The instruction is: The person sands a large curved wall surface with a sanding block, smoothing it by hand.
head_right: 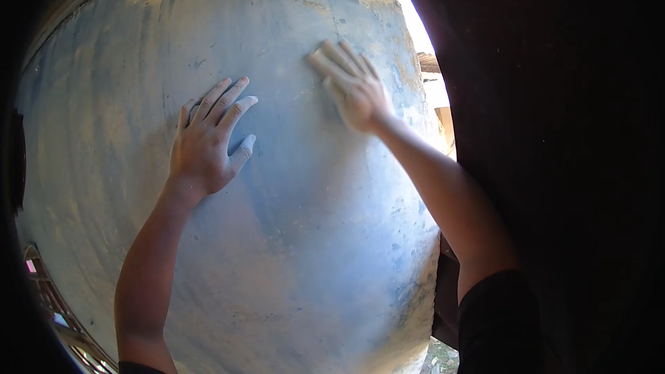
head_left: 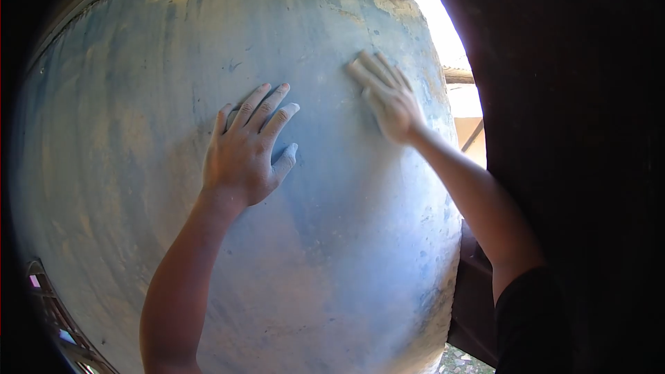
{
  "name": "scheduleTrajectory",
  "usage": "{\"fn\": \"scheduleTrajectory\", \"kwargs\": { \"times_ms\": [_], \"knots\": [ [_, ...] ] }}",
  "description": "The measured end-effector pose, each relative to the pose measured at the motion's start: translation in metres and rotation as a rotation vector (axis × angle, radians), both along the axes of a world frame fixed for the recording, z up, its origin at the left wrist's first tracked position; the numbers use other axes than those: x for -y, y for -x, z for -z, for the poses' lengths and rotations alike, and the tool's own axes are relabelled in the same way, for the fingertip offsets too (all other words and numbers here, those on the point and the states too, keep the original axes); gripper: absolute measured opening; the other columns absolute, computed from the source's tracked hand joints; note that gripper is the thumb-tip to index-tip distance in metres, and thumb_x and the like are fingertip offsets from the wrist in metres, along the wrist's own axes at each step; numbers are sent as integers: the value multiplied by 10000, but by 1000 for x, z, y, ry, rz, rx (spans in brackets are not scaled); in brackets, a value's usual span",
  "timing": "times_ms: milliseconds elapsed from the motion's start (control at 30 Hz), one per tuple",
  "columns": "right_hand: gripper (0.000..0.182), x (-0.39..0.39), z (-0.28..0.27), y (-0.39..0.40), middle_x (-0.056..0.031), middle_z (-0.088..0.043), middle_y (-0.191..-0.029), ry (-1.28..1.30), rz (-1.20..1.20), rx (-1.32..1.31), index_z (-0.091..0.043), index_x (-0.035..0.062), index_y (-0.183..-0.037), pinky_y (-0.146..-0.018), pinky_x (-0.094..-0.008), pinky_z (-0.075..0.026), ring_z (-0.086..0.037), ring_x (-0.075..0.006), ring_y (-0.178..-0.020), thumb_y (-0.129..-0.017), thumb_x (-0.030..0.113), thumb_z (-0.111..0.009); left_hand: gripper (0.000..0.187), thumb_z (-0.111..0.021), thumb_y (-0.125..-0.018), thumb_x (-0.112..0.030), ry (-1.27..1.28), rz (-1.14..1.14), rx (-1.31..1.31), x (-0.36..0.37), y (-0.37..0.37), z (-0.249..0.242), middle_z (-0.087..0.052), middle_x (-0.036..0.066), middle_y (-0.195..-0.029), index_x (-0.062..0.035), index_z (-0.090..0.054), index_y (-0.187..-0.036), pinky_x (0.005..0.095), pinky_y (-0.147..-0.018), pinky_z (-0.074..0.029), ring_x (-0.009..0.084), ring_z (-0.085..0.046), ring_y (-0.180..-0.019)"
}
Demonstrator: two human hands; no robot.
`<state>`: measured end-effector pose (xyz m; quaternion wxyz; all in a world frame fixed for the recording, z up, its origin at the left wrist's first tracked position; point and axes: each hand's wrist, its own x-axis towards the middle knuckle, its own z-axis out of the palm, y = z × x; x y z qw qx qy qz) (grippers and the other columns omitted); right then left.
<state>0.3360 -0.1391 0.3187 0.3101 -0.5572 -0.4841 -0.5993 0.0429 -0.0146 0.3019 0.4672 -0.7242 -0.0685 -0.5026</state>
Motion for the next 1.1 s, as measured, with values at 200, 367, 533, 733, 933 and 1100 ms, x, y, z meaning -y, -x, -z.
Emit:
{"fn": "scheduleTrajectory", "kwargs": {
  "times_ms": [200, 367, 533, 733, 933, 1100],
  "knots": [
    [560, -20, -53, 7, 9, -120, -1788, -221, -82, -158, -204, 352, -1698, -1343, -491, -51, -58, -261, -1651, -1152, 471, -222, 535, -656, -953, -326, 7, -6, 6, 4, -6, 1, -412, 2, -1683, -231, -537, -1465, 523, -1236, -284, 228, -335, -1568],
    [582, -5, 47, 33, 36, -136, -1784, 218, -57, 268, -179, 395, -1694, -1346, -494, -61, -59, -243, -1649, -1138, 507, -310, 524, -655, -952, -339, 7, -16, 27, 2, -7, 3, -415, 2, -1682, -231, -551, -1454, 526, -1234, -295, 237, -342, -1564],
    [551, 32, 27, -34, 6, -142, -1788, 231, 36, 156, -236, 374, -1688, -1343, -486, -46, -64, -251, -1651, -1146, 444, -307, 530, -655, -943, -308, 15, -20, 19, 7, -5, 2, -411, 3, -1686, -233, -548, -1457, 520, -1239, -277, 248, -337, -1565],
    [548, 11, -47, -59, -26, -133, -1792, -164, -59, -92, -263, 299, -1697, -1347, -466, -68, -41, -259, -1654, -1157, 391, -268, 554, -675, -925, -293, 57, -40, 1, 11, -7, 2, -412, 3, -1686, -234, -543, -1460, 524, -1250, -265, 245, -329, -1570],
    [620, 18, 63, -9, 52, -52, -1793, 426, -32, 304, -135, 446, -1687, -1345, -517, -49, -25, -222, -1650, -1118, 517, -372, 549, -663, -936, -293, 22, -48, 16, 9, -9, 1, -414, 7, -1687, -235, -539, -1467, 520, -1251, -265, 242, -330, -1571],
    [532, 27, 19, -36, 46, -160, -1782, 289, 33, 291, -233, 447, -1671, -1343, -510, -45, -68, -231, -1650, -1143, 469, -298, 550, -663, -940, -299, 16, -32, 19, 4, -9, 1, -415, 6, -1687, -237, -536, -1471, 518, -1257, -258, 244, -334, -1570]
  ]
}}
